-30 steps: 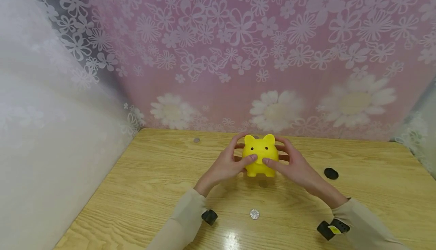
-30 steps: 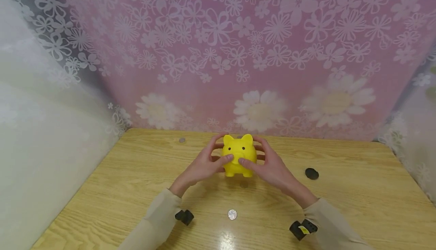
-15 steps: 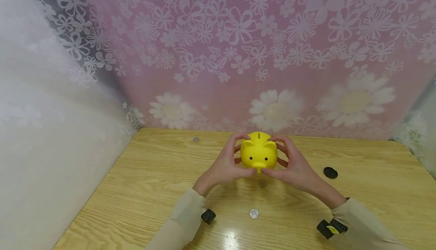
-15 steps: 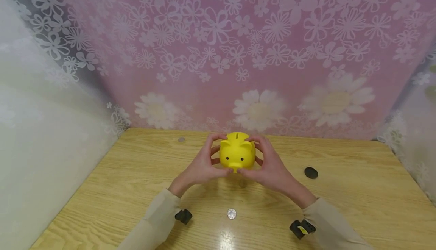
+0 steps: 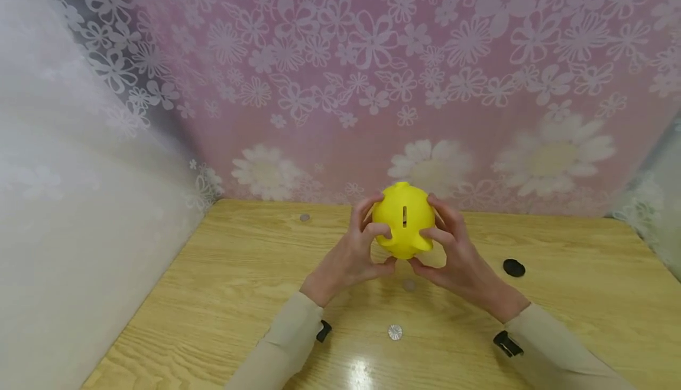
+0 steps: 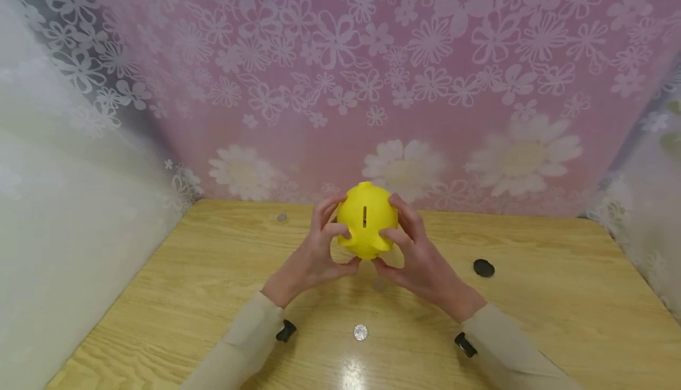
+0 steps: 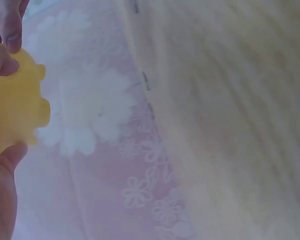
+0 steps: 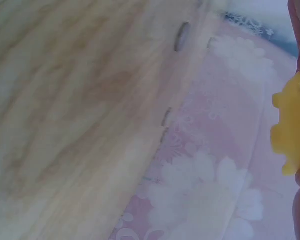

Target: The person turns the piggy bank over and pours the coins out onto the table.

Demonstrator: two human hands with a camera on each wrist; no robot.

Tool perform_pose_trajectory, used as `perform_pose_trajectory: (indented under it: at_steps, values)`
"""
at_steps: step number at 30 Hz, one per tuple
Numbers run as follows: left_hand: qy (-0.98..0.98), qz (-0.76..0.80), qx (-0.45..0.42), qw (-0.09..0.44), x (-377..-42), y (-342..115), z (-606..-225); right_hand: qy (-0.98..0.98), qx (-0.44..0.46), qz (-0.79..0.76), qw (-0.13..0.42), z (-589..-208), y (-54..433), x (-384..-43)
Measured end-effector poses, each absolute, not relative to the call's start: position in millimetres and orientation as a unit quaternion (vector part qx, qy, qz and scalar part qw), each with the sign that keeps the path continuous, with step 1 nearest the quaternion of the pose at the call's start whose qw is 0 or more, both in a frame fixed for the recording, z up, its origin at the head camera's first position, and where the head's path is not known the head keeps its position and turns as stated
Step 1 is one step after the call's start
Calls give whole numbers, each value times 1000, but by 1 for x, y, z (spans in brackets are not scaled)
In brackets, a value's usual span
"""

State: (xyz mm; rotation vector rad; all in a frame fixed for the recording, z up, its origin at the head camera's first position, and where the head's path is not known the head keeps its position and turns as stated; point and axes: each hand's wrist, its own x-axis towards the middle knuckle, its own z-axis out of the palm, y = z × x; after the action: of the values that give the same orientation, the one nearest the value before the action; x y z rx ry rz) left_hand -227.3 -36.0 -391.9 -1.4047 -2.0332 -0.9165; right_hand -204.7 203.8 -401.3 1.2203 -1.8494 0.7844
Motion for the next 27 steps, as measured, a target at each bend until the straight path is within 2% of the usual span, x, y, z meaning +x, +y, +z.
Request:
perform_pose_trajectory:
  at_steps: [16,27]
  values:
    - [-781,-331,-480,222,-227,-37,-400,-769,434,290,369,-407,207,-201]
    - [-787,-340,-481,186,-223,-38,-402,-830,392,263,297,-407,213,-195]
